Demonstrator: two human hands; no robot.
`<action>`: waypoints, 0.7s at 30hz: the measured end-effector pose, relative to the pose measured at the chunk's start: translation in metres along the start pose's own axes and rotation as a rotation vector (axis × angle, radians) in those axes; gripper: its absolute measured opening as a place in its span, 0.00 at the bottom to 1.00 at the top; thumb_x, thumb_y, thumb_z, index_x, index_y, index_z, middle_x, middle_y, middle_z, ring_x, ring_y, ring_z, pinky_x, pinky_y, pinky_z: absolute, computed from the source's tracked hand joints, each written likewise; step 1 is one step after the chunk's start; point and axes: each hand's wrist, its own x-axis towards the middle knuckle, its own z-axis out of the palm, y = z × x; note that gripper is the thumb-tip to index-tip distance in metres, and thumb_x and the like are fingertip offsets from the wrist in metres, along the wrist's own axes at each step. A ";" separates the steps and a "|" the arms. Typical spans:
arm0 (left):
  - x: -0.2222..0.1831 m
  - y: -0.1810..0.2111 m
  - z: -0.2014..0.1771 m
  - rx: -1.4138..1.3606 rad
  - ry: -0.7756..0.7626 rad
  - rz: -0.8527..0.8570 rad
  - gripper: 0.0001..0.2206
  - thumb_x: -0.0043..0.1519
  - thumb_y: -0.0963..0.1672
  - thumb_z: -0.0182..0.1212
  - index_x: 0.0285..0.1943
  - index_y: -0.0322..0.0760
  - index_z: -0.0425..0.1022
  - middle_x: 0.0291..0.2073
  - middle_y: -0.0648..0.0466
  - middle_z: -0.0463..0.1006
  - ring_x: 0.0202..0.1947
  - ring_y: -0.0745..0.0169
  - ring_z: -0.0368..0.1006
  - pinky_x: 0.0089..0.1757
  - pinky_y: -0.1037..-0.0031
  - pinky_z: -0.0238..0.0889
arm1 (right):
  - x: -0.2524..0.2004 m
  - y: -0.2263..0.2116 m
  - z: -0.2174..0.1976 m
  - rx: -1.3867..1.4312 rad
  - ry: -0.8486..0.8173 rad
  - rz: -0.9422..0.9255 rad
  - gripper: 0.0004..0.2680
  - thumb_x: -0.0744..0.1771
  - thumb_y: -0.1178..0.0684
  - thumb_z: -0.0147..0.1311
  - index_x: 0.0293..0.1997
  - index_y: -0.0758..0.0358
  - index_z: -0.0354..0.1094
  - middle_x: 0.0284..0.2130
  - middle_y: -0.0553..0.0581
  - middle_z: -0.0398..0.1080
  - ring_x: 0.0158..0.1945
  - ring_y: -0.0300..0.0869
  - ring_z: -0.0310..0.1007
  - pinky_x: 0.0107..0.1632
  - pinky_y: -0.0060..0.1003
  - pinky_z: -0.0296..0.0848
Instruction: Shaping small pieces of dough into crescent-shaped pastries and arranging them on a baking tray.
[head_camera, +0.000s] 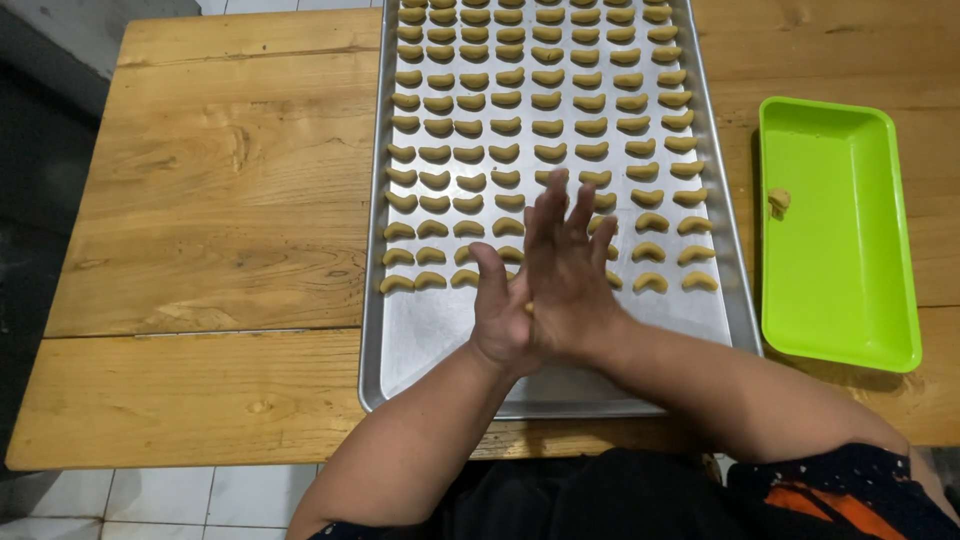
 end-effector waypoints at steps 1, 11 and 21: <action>0.003 0.007 0.011 -0.001 0.000 -0.002 0.49 0.56 0.68 0.49 0.81 0.43 0.45 0.80 0.55 0.44 0.78 0.64 0.44 0.76 0.60 0.30 | 0.008 -0.002 -0.018 0.000 0.000 0.002 0.40 0.67 0.21 0.13 0.77 0.69 0.12 0.75 0.73 0.11 0.73 0.67 -0.01 0.63 0.82 0.19; -0.020 0.006 -0.013 -0.455 0.507 -0.269 0.47 0.50 0.72 0.49 0.78 0.69 0.40 0.68 0.54 0.56 0.67 0.60 0.57 0.62 0.62 0.57 | -0.003 -0.002 -0.080 0.416 0.098 -0.004 0.16 0.58 0.47 0.73 0.48 0.52 0.79 0.32 0.45 0.78 0.37 0.40 0.81 0.39 0.31 0.76; -0.013 0.062 0.013 0.623 0.269 -0.333 0.40 0.68 0.63 0.35 0.81 0.50 0.22 0.80 0.40 0.28 0.79 0.40 0.24 0.68 0.43 0.24 | 0.008 -0.032 -0.094 0.556 -0.037 -0.046 0.08 0.64 0.60 0.62 0.46 0.64 0.76 0.29 0.57 0.77 0.27 0.45 0.77 0.29 0.34 0.73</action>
